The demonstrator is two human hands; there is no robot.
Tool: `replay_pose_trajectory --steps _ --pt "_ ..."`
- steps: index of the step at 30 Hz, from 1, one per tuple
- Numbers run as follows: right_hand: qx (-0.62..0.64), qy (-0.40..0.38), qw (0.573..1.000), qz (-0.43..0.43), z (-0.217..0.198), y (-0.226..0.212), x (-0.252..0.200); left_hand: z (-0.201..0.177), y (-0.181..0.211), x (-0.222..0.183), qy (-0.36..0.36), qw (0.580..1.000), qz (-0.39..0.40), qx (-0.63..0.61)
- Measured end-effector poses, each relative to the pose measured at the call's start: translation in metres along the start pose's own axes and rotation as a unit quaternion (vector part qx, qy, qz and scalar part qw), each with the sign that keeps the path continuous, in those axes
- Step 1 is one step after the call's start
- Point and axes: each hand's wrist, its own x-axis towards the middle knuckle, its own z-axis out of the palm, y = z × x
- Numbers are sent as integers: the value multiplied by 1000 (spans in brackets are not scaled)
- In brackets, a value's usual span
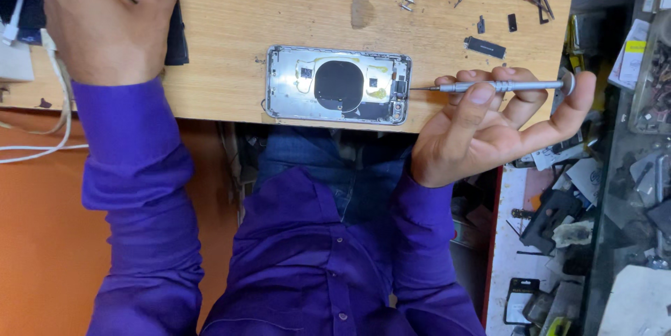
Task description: The person disassembles a smartphone on a workbench, using a screwdriver to remove screws and tweezers to lift and reposition internal components. They apply adhesive along the frame and continue adjusting small parts inside the device.
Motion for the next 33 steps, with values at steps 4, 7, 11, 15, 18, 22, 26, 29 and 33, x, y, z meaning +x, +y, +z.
replay_pose_trajectory --steps 4,7,11,15,18,22,26,29,33 --pt "-3 11 1000 10 -2 0 -1 -6 10 -9 -2 1000 13 17" --pt "3 32 999 13 -2 2 -1 -9 38 -26 -35 997 -3 -64" --pt "18 38 999 0 -1 4 -1 -8 76 -34 -108 985 124 -44" --pt "21 30 999 -17 -4 8 2 -4 85 -28 -146 976 158 -20" --pt "37 31 998 -30 -3 10 3 2 81 -23 -157 972 176 -19" --pt "22 20 999 -35 -3 10 -1 8 76 -25 -168 968 186 -1" --pt "-36 13 999 -24 -7 7 -2 10 69 -24 -176 966 188 -19" --pt "-50 -13 999 1 -10 4 -3 9 67 -23 -185 966 177 -42" --pt "-35 -21 999 1 -12 5 -1 6 66 -20 -203 963 156 -80"
